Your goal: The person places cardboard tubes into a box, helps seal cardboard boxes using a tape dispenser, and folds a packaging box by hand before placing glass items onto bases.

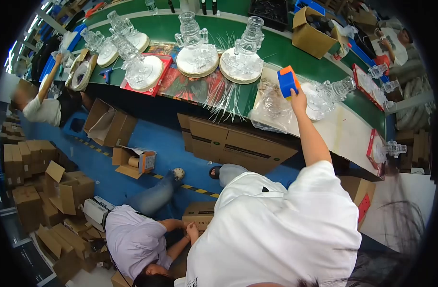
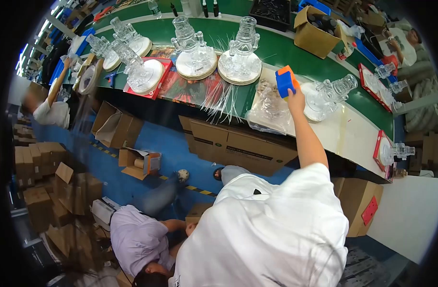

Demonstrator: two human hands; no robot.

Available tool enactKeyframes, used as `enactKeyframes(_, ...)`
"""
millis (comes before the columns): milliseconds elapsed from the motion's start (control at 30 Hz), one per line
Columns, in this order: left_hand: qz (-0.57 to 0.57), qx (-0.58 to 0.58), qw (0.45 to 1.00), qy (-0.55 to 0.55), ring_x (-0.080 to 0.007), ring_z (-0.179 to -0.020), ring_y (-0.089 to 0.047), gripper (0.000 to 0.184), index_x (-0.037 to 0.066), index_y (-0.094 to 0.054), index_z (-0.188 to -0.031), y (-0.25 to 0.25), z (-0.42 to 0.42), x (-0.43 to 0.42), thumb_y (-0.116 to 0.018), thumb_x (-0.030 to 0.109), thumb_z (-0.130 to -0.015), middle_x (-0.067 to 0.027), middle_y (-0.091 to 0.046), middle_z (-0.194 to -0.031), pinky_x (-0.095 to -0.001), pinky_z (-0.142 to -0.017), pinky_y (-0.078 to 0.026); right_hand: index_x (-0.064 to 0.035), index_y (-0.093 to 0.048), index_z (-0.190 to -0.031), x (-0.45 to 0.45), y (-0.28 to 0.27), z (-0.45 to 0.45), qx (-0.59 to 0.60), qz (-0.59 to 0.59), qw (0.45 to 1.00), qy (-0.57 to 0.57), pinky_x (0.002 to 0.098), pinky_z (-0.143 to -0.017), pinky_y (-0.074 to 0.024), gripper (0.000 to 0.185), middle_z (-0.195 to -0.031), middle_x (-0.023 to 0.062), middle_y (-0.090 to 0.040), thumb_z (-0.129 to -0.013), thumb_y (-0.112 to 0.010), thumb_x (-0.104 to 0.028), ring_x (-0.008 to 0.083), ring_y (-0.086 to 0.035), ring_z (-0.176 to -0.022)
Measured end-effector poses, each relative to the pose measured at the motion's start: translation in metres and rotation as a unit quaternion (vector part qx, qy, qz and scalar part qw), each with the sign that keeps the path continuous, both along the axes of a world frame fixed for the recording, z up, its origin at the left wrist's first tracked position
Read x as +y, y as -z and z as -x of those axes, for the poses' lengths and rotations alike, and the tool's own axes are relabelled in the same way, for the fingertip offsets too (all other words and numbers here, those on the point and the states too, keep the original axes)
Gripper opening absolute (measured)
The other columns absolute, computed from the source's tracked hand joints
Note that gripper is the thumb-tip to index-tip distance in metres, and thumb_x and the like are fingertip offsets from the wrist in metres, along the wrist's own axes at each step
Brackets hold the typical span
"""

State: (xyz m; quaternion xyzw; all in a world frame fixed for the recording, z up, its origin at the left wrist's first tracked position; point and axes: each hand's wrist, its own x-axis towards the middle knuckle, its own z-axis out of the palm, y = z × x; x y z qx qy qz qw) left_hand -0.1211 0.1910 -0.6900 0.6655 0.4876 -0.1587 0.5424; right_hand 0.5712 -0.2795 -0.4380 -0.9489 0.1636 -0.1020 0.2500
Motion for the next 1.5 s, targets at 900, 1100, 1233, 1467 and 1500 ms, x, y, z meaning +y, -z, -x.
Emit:
enactKeyframes(900,0.19,-0.387,0.878,-0.206,-0.0163,-0.074,-0.062,0.039,0.004,-0.05,-0.102,-0.476,-0.267,-0.069,-0.03,0.037,-0.1,-0.0074,-0.06,-0.09,-0.03,-0.067,-0.051,-0.003,-0.057,-0.09,0.272,-0.172,0.209,0.385,-0.641,0.516,-0.419,0.028,-0.069,-0.0461,0.038,-0.084,0.0067,-0.061,-0.089,-0.049,-0.04,0.0141,-0.057,-0.074)
enactKeyframes(1100,0.134,-0.394,0.869,-0.266,-0.0139,-0.072,-0.061,0.03,0.003,-0.053,-0.095,-0.441,-0.222,-0.08,-0.037,0.029,-0.099,-0.0056,-0.06,-0.085,-0.0288,-0.062,-0.051,-0.0047,-0.05,-0.075,0.298,-0.172,0.224,0.337,-0.459,0.465,-0.678,0.024,-0.058,-0.0352,0.034,-0.073,0.0002,-0.05,-0.088,-0.052,-0.036,0.0066,-0.044,-0.066)
enactKeyframes(1233,-0.001,-0.388,0.873,-0.295,-0.0128,-0.067,-0.06,0.023,0.002,-0.055,-0.09,-0.436,-0.192,-0.085,-0.041,0.019,-0.097,-0.0048,-0.06,-0.078,-0.0274,-0.057,-0.048,-0.0056,-0.045,-0.072,0.319,-0.178,0.251,0.349,-0.436,0.424,-0.713,0.024,-0.057,-0.0318,0.036,-0.071,0.0007,-0.046,-0.087,-0.054,-0.037,0.0074,-0.041,-0.065)
enactKeyframes(1467,-0.328,-0.249,0.865,-0.288,-0.0174,-0.058,-0.056,0.015,-0.001,-0.052,-0.085,-0.484,-0.146,-0.105,-0.047,0.01,-0.095,-0.0102,-0.057,-0.068,-0.03,-0.053,-0.043,-0.0066,-0.04,-0.07,0.351,-0.187,0.294,0.389,-0.398,0.324,-0.766,0.0242,-0.06,-0.0328,0.044,-0.07,0.0034,-0.044,-0.084,-0.053,-0.046,0.0114,-0.041,-0.067)
enactKeyframes(1500,-0.357,-0.251,0.848,-0.299,-0.0141,-0.058,-0.053,0.014,-0.001,-0.052,-0.085,-0.487,-0.144,-0.109,-0.048,0.01,-0.094,-0.0084,-0.055,-0.068,-0.0281,-0.053,-0.041,-0.0059,-0.042,-0.071,0.355,-0.189,0.3,0.38,-0.408,0.299,-0.774,0.0242,-0.061,-0.0333,0.042,-0.071,0.0033,-0.045,-0.085,-0.053,-0.044,0.0114,-0.041,-0.068)
